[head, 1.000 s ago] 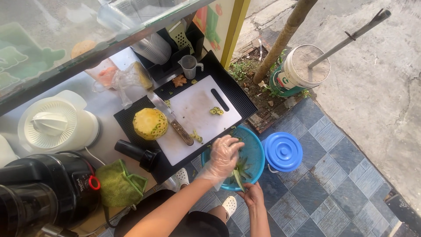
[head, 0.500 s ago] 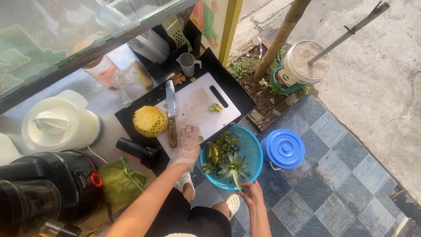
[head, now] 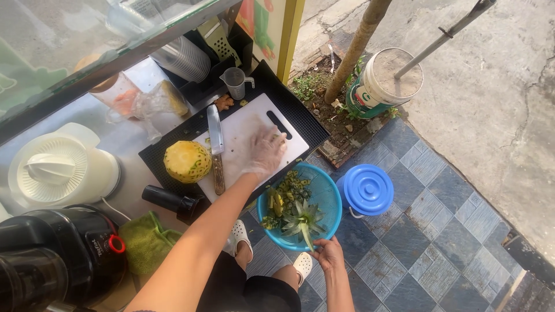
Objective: Peeling and cutting a pineapple on a cutting board at a juice stall counter.
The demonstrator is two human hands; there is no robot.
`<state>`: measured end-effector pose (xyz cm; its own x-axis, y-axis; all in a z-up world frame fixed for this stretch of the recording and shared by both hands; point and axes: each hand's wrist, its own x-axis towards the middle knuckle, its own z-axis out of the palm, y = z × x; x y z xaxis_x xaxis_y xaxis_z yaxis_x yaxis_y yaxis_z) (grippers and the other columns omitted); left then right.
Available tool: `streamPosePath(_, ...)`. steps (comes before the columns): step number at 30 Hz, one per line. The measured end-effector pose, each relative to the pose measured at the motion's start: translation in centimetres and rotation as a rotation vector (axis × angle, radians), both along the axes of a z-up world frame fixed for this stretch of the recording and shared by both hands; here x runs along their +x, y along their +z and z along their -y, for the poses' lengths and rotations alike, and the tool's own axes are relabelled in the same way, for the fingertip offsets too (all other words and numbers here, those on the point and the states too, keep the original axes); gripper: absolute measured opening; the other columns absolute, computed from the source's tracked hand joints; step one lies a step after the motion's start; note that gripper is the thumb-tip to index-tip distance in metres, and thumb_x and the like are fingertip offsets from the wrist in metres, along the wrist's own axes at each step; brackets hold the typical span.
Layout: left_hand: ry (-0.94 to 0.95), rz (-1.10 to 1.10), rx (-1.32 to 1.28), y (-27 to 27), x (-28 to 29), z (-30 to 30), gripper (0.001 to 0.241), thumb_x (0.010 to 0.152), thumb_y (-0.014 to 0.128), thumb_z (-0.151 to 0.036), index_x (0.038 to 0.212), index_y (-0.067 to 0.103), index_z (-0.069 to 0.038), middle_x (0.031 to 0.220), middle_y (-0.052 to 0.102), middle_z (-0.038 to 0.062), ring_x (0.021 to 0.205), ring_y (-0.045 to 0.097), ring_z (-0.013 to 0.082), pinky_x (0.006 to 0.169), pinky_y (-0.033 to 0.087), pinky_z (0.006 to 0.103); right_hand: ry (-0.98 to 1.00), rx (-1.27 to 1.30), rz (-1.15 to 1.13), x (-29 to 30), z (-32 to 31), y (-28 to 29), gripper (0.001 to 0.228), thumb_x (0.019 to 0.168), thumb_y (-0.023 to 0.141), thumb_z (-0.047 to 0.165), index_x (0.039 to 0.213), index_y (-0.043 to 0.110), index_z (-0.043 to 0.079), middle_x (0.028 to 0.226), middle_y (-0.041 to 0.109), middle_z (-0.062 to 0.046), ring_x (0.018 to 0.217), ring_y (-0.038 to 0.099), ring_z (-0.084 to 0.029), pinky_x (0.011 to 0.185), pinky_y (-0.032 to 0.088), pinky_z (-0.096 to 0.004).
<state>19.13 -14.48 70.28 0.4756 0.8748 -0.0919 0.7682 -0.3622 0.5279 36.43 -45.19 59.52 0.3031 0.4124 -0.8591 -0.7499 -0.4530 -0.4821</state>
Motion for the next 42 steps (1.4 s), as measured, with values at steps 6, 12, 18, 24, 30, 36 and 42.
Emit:
streamPosePath(6, -0.408, 0.157, -0.158, 2.9, 1.5, 7.1, 0.046, 0.107, 0.048, -0.04, 0.148, 0.051, -0.021, 0.164, 0.039, 0.003, 0.155, 0.022, 0.0227, 0.13, 0.013, 0.0457, -0.025, -0.043, -0.03, -0.1, 0.0, 1.3, 0.052, 0.08, 0.047, -0.016, 0.129, 0.049, 0.001, 0.114, 0.063, -0.028, 0.089, 0.073, -0.041, 0.066, 0.061, -0.052)
streamPosePath(12, -0.314, 0.074, 0.157, -3.4, 3.0, 4.3, 0.061, 0.098, 0.053, -0.032, 0.154, 0.043, -0.013, 0.164, 0.034, 0.007, 0.153, 0.023, 0.0241, 0.126, 0.013, 0.0391, -0.03, -0.074, 0.007, -0.1, 0.9, 1.5, 0.047, 0.083, 0.048, -0.014, 0.129, 0.048, -0.001, 0.117, 0.063, -0.031, 0.093, 0.073, -0.043, 0.067, 0.06, -0.051)
streamPosePath(18, -0.515, 0.018, -0.064, 1.3, -1.6, 10.7, 0.032, 0.099, 0.058, -0.027, 0.123, 0.068, -0.009, 0.133, 0.061, 0.013, 0.139, 0.046, 0.0301, 0.121, 0.026, 0.0422, -0.044, -0.055, 0.016, 0.8, 1.2, 0.1, 0.047, 0.082, 0.05, -0.014, 0.127, 0.05, 0.001, 0.116, 0.064, -0.029, 0.089, 0.073, -0.04, 0.064, 0.064, -0.051)
streamPosePath(24, -0.147, 0.403, -0.082, 3.0, -3.8, 14.5, 0.035, 0.086, 0.062, 0.004, 0.117, 0.072, -0.009, 0.104, 0.072, 0.013, 0.096, 0.071, 0.032, 0.087, 0.058, 0.0398, -0.053, -0.051, -0.009, -0.1, 1.0, -0.5, 0.047, 0.082, 0.05, -0.015, 0.126, 0.048, 0.0, 0.115, 0.063, -0.027, 0.09, 0.073, -0.04, 0.067, 0.062, -0.053)
streamPosePath(30, 0.038, 0.486, -0.238, 0.1, -6.0, 15.3, 0.031, 0.087, 0.065, 0.003, 0.113, 0.072, -0.012, 0.105, 0.073, 0.01, 0.094, 0.072, 0.0297, 0.084, 0.059, 0.0381, -0.068, -0.045, -0.035, -1.2, 1.7, -1.3, 0.048, 0.083, 0.048, -0.015, 0.128, 0.046, 0.0, 0.119, 0.06, -0.028, 0.095, 0.072, -0.04, 0.07, 0.062, -0.055)
streamPosePath(36, -0.054, 0.393, -0.248, 3.4, -5.7, 13.8, 0.021, 0.088, 0.068, -0.003, 0.104, 0.075, -0.013, 0.106, 0.073, 0.007, 0.098, 0.071, 0.0286, 0.086, 0.057, 0.0378, -0.045, -0.039, -0.042, -1.2, 1.6, -1.5, 0.051, 0.084, 0.046, -0.014, 0.133, 0.044, 0.0, 0.123, 0.057, -0.029, 0.098, 0.07, -0.041, 0.073, 0.061, -0.056)
streamPosePath(42, 0.156, -0.027, -0.089, 8.9, -8.0, 3.6, 0.019, 0.092, 0.066, -0.009, 0.111, 0.07, -0.009, 0.113, 0.069, 0.011, 0.102, 0.067, 0.0269, 0.091, 0.057, 0.0394, -0.055, -0.118, -0.018, 1.2, 5.5, -2.7, 0.052, 0.086, 0.045, -0.013, 0.137, 0.043, -0.001, 0.129, 0.056, -0.03, 0.103, 0.07, -0.043, 0.076, 0.06, -0.054)
